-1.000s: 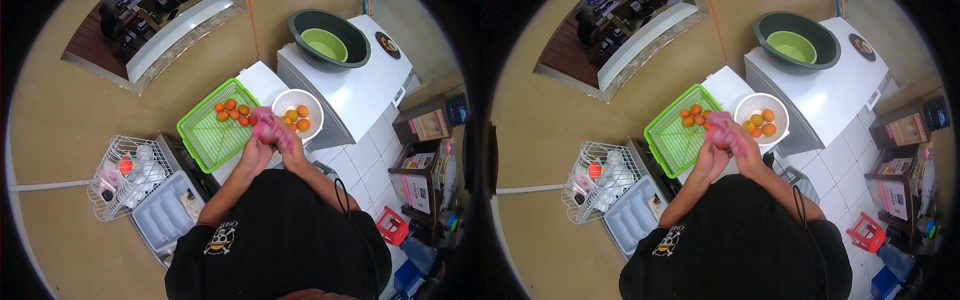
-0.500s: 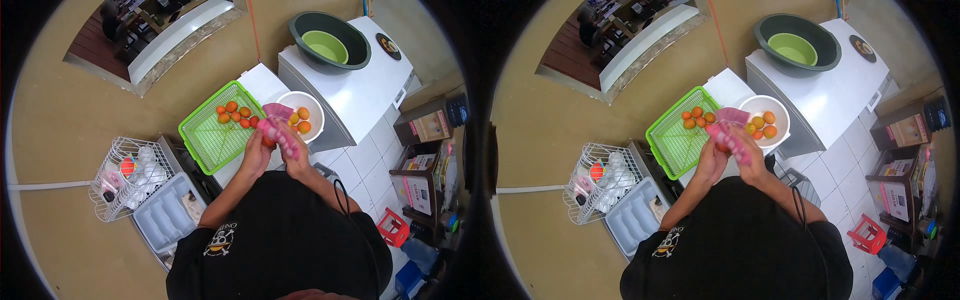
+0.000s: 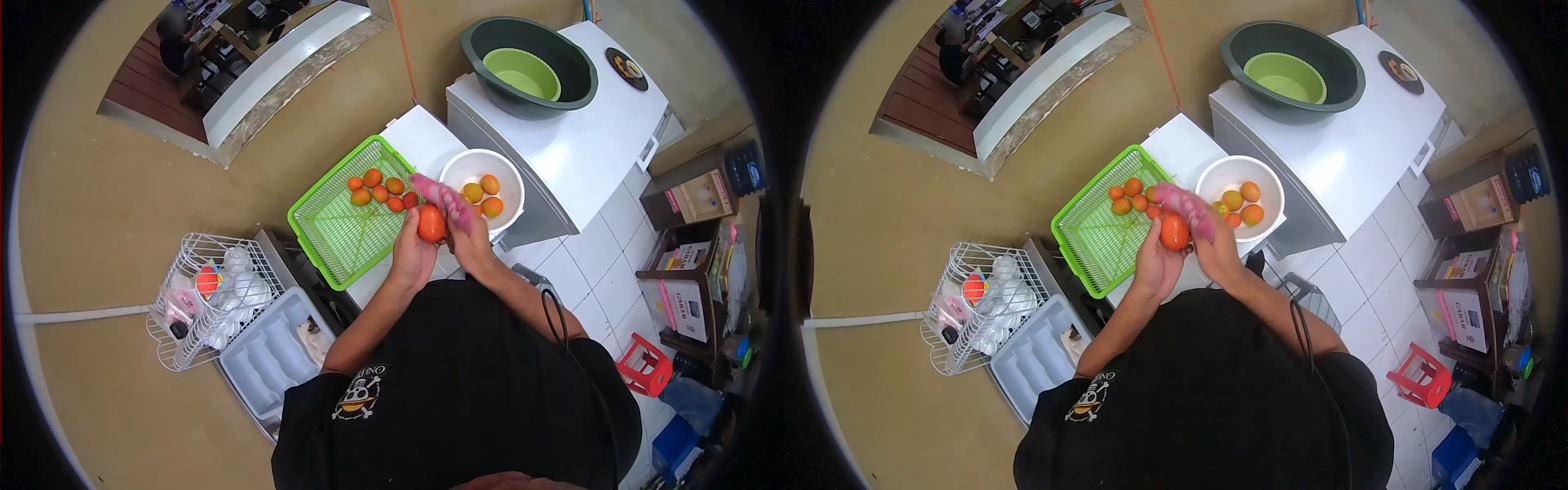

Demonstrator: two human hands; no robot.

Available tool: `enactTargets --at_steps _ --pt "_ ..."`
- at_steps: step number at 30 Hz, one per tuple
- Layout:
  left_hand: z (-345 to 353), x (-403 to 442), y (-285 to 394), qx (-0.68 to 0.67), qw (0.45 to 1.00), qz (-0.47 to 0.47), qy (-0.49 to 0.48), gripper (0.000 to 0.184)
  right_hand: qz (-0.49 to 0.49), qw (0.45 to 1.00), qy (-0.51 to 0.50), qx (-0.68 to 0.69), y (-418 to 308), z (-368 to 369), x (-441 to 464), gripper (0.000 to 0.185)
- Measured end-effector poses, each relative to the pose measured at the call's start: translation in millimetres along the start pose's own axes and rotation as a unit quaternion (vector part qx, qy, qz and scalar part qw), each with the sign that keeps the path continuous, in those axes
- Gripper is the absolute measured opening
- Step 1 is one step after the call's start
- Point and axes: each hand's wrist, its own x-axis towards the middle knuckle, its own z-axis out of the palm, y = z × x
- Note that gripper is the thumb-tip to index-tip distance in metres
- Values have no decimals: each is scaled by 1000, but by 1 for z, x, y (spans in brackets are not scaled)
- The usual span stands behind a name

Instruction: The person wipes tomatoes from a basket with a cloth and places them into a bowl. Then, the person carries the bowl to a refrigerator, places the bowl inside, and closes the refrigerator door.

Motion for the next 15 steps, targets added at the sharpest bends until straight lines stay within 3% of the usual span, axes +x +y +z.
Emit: enactTargets --at_steps 1,2,4,5,7,8,10,11,12,13,14,15 --pt "-5 -2 -4 -5 1000 -7 16 42 27 997 40 54 0 2 5 46" --pt "-8 -1 -9 -10 999 -11 32 41 -67 997 45 -18 -5 -1 2 46" --pt "29 -12 10 11 997 -22 78 38 -167 976 -47 -132 -21 -9 -11 47" --pt "25 -12 9 3 998 -25 61 40 -164 968 -113 -151 -27 -7 -12 50" --pt "16 -12 7 -13 999 -31 27 43 -180 944 -99 -257 -16 -4 -9 48" --pt "16 -6 4 -30 999 -7 16 43 -158 967 -45 -195 3 -2 -6 44" --pt "18 -8 6 -58 997 -50 16 45 -22 996 33 -83 4 0 2 43" --pt "22 -11 5 -69 995 -64 38 46 -61 991 63 -98 12 0 -6 43" --pt "25 -10 6 -79 992 -76 59 46 -123 986 32 -110 6 -2 -14 44" --pt "24 -8 7 -46 999 -23 -4 46 -183 976 0 -122 -6 -4 -18 45" --pt "20 -14 8 -19 999 -36 12 40 -198 969 -79 -124 -17 -6 -19 46" --pt "15 -14 6 -1 999 -36 27 41 -201 960 -77 -176 -15 -6 -18 43"
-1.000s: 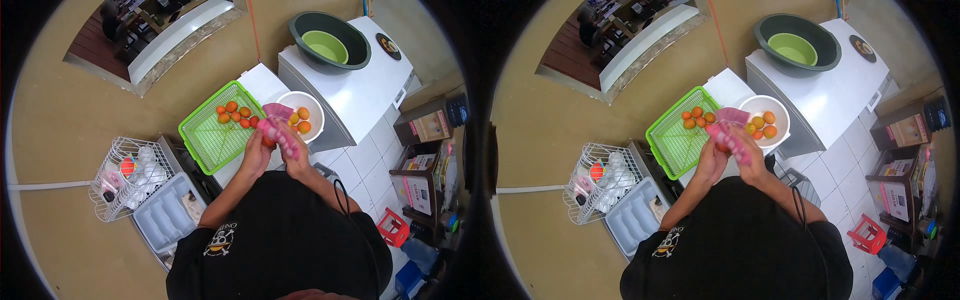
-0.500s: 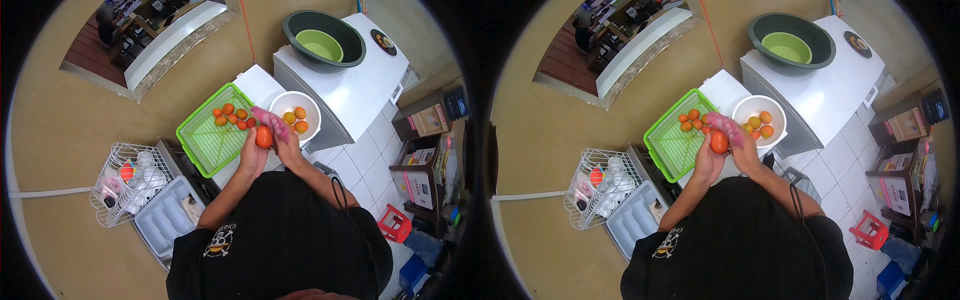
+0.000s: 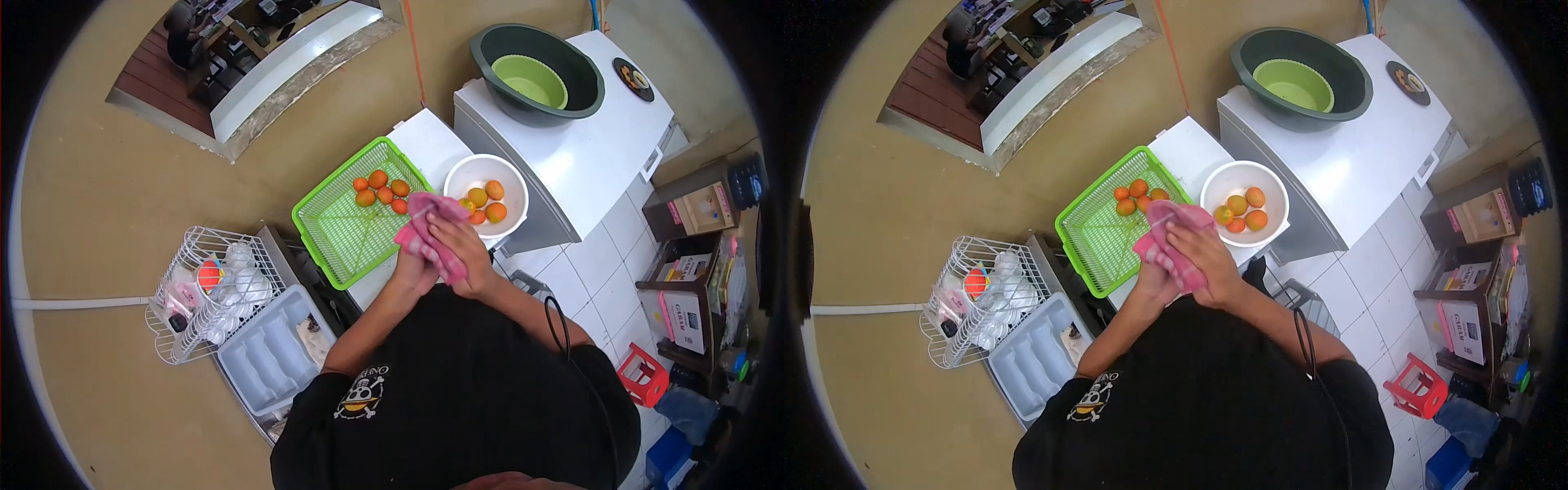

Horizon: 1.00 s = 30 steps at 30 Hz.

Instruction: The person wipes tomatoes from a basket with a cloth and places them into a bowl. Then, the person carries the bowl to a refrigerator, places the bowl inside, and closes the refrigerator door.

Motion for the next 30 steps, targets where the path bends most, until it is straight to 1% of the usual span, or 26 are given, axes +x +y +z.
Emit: enactTargets --at_steps 1,2,3,5,6,7,8,9,10,11,12,13,14,16,18,19,20,21,22,23,24,25,27,28,29,30 --pt "-1 0 0 17 1000 0 16 41 -1 999 -9 -53 5 0 3 41" --pt "2 3 -1 -22 1000 -8 7 40 70 996 62 12 21 11 -2 40" --pt "9 5 2 -61 998 -13 -3 38 68 996 61 10 26 10 0 40" --pt "-7 5 -8 -75 997 -28 -19 35 157 969 159 106 33 11 4 41" --pt "-8 6 -11 -74 997 -31 -11 34 163 969 138 123 18 5 3 42" --pt "15 2 -3 -57 997 -8 50 35 109 982 121 101 12 3 -2 41" --pt "4 4 -5 -12 1000 4 -6 36 53 990 105 80 5 1 -6 41" --pt "-17 9 -10 33 997 15 -63 37 41 997 59 33 3 1 -4 40" --pt "-21 12 -10 -18 994 16 -109 38 27 999 14 -15 2 0 1 40" --pt "-25 15 -10 -69 986 11 -154 39 54 998 24 -23 9 4 2 48" --pt "-2 11 -8 -40 999 19 4 38 134 989 64 25 19 10 -1 47" --pt "-8 11 -9 -52 999 -7 4 37 209 970 99 74 20 12 10 46" --pt "-10 9 -14 -45 999 -12 13 38 201 968 130 75 10 8 13 43" --pt "-1 8 -14 -50 998 -3 38 42 99 988 114 -14 0 5 3 41" --pt "0 5 -4 -10 997 40 -63 45 31 999 33 -14 -9 2 3 39" --pt "-12 7 -5 -16 992 34 -121 44 10 1000 1 -19 -7 2 6 39" --pt "-14 12 -15 -57 995 45 -72 40 25 998 33 -42 3 12 6 36" --pt "-5 13 -14 -99 993 54 -24 35 182 979 48 84 9 15 5 35" --pt "-11 15 -16 -99 994 40 -6 27 211 959 67 174 4 18 15 37" --pt "-16 14 -19 -90 996 25 -3 25 238 931 93 262 -1 21 26 40" --pt "-17 12 -19 -78 997 9 -1 23 232 932 83 267 1 19 18 40" --pt "-13 10 -17 -85 996 17 4 25 170 966 79 180 -2 13 4 37" --pt "-13 4 -8 26 996 56 -71 28 62 998 15 12 -5 7 -5 34" --pt "-4 1 -4 -14 996 75 -40 31 13 997 -45 -69 -11 5 6 34" --pt "-4 3 -5 -14 998 57 9 30 10 995 -16 -99 -2 12 9 33" --pt "-4 5 -8 -16 998 39 56 30 195 979 16 64 12 18 1 32"
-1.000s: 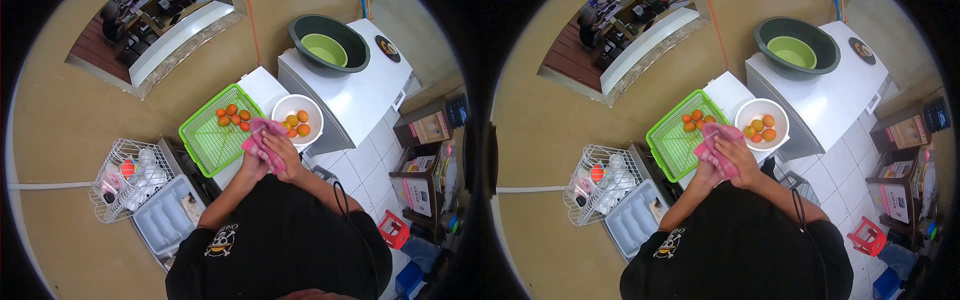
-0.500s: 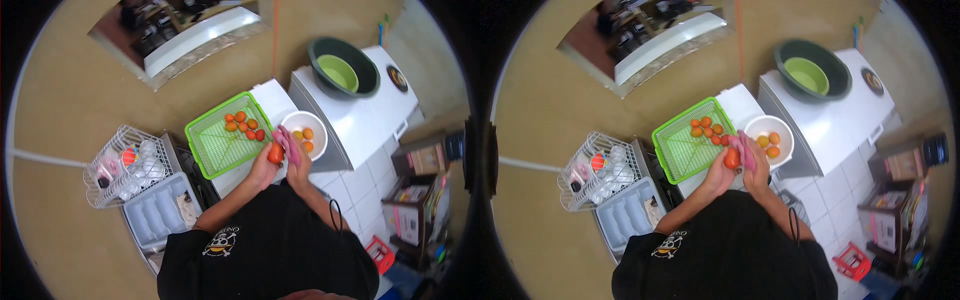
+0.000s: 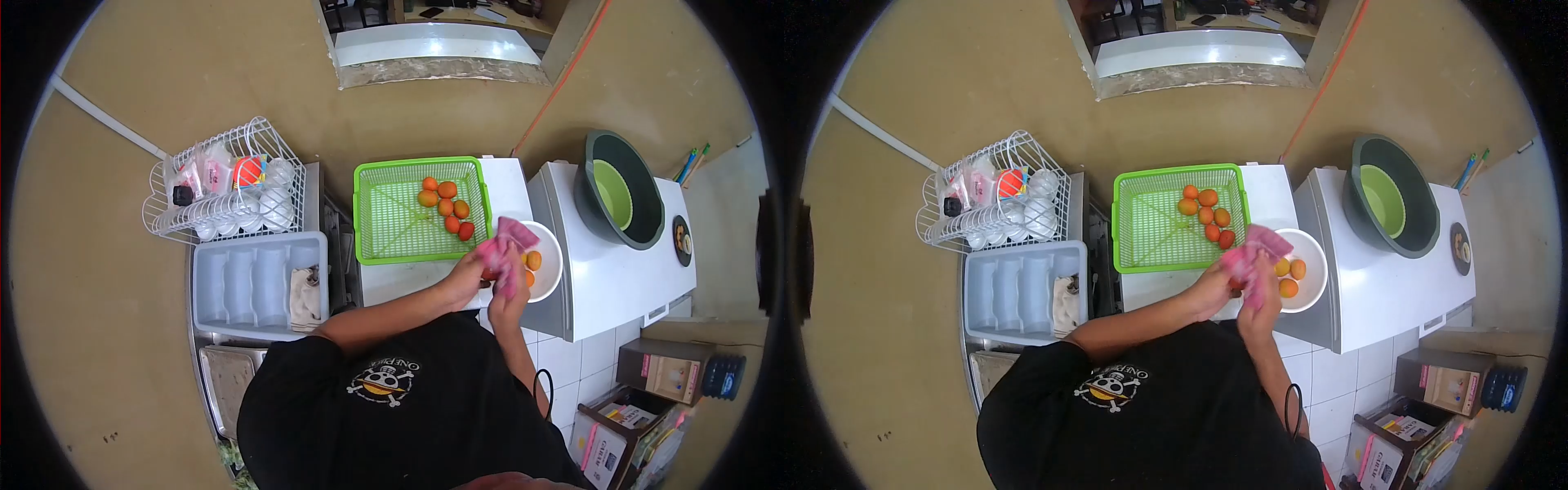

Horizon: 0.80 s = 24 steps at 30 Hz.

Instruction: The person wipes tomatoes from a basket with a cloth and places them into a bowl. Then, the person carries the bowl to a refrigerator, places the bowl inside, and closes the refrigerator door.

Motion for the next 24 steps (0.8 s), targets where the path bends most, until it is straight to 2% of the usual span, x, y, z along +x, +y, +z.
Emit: enactTargets --at_steps 2,3,4,6,7,8,9,11,13,14,15,17,19,22,24 --pt "-24 15 -18 26 999 -6 -19 34 111 981 56 147 1 3 5 34" --pt "-20 11 -11 24 999 -7 -32 34 105 982 55 149 0 1 4 34" --pt "-9 6 -7 20 1000 10 13 29 45 993 45 101 -3 -4 -3 36" --pt "-10 5 -1 44 996 40 -69 31 -113 991 21 -64 -11 -9 -5 36" --pt "-10 1 8 70 988 51 -128 33 -212 961 6 -179 -21 -9 7 35" --pt "-11 6 2 70 992 70 -80 33 -196 964 40 -175 -20 -4 13 31" --pt "-11 11 -4 69 993 89 -31 33 32 998 52 -10 -17 -3 13 30" --pt "-8 8 -4 79 993 86 -22 34 143 970 71 186 6 -1 14 31" --pt "-7 1 2 77 994 59 -44 35 143 958 98 228 9 -6 5 35" --pt "-9 1 2 55 997 47 -35 34 183 949 133 221 22 -9 -2 37" --pt "-11 4 1 34 999 29 -27 34 223 913 136 314 14 -11 -3 38" --pt "-19 15 -8 54 992 110 -5 32 300 818 139 471 20 -18 0 40" --pt "-6 6 6 113 980 159 31 32 345 735 92 576 26 -26 2 39" --pt "3 3 11 91 979 182 -23 29 341 706 58 618 6 -23 6 42" --pt "7 -2 13 121 973 193 -44 29 334 712 67 614 2 -24 5 46"
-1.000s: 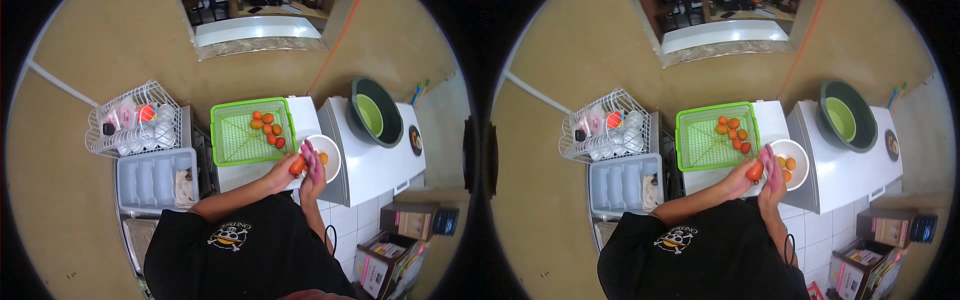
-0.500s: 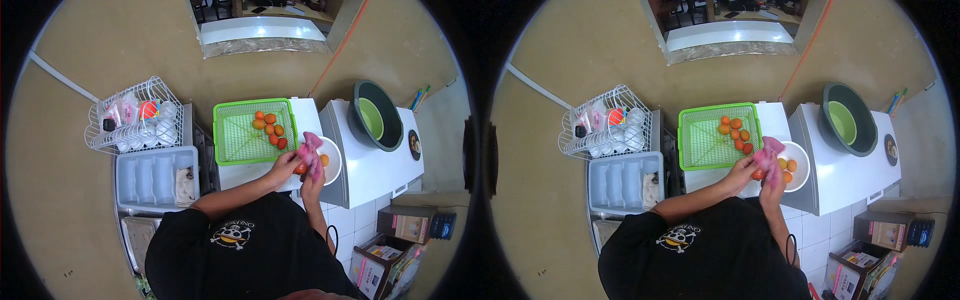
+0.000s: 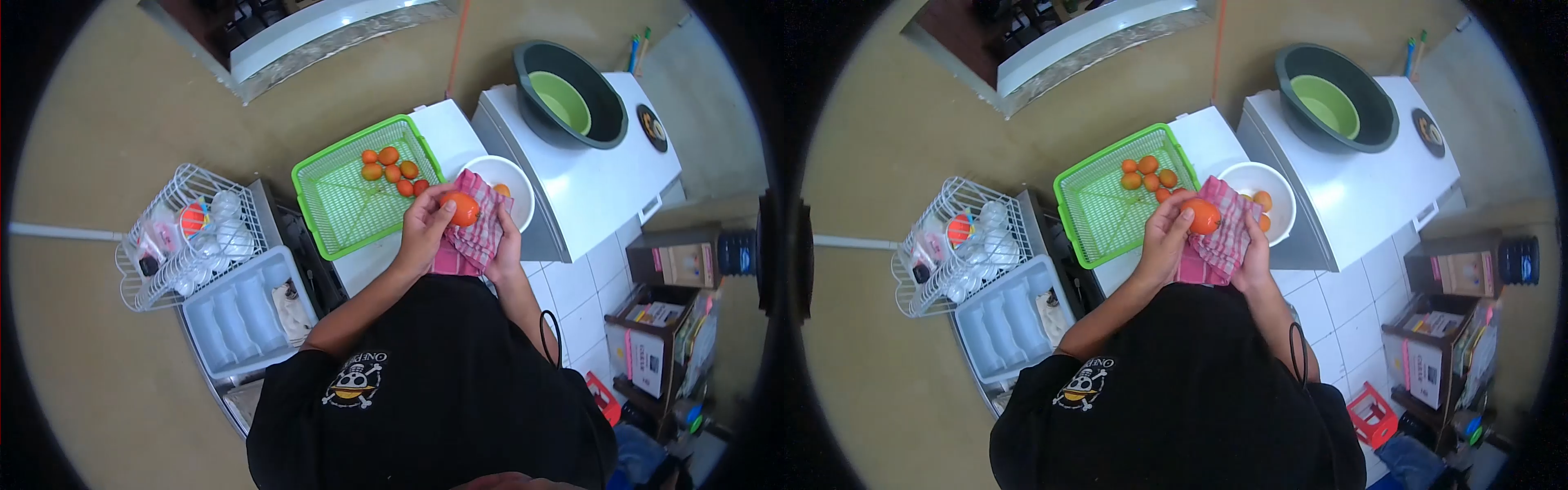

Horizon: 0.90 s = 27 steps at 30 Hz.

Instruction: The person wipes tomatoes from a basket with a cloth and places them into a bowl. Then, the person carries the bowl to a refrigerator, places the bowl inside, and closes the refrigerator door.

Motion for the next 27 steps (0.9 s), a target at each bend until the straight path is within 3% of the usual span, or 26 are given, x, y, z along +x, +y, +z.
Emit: enactTargets --at_steps 2,3,5,6,8,11,14,15,18,20,23,25,27 --pt "7 -2 3 76 995 63 -31 28 -14 999 -36 -1 -4 4 -4 50" --pt "4 -2 -2 77 995 59 -36 28 -23 999 -44 -8 -5 2 -3 53" --pt "-8 -4 -13 264 960 59 -75 32 -26 999 -43 -16 -6 0 -7 53" --pt "-7 -5 -7 265 959 55 -81 32 -25 998 -45 -29 -6 0 -9 54" --pt "-2 -6 6 471 858 183 -96 36 -33 999 -23 -24 -7 2 -11 53" --pt "0 -4 8 473 838 233 -145 41 -19 999 -33 -20 -10 2 -13 52" --pt "5 -9 12 520 805 255 -129 46 -23 997 1 -69 -12 0 -13 52" --pt "5 -10 11 520 805 254 -131 46 -28 996 17 -79 -13 0 -14 52" --pt "-4 -8 2 355 924 116 -86 44 -31 997 33 -63 -16 -1 -13 51" --pt "-7 -6 0 139 990 6 -23 41 -26 999 11 -19 -21 3 -15 52" --pt "-10 -7 -3 89 996 12 17 41 -46 998 34 -31 -22 1 -13 53" --pt "-11 -7 -6 64 997 16 37 42 -8 1000 18 -20 -19 -7 -10 52" --pt "-7 -6 -13 239 961 136 -6 38 28 998 3 -49 -15 1 -13 53"
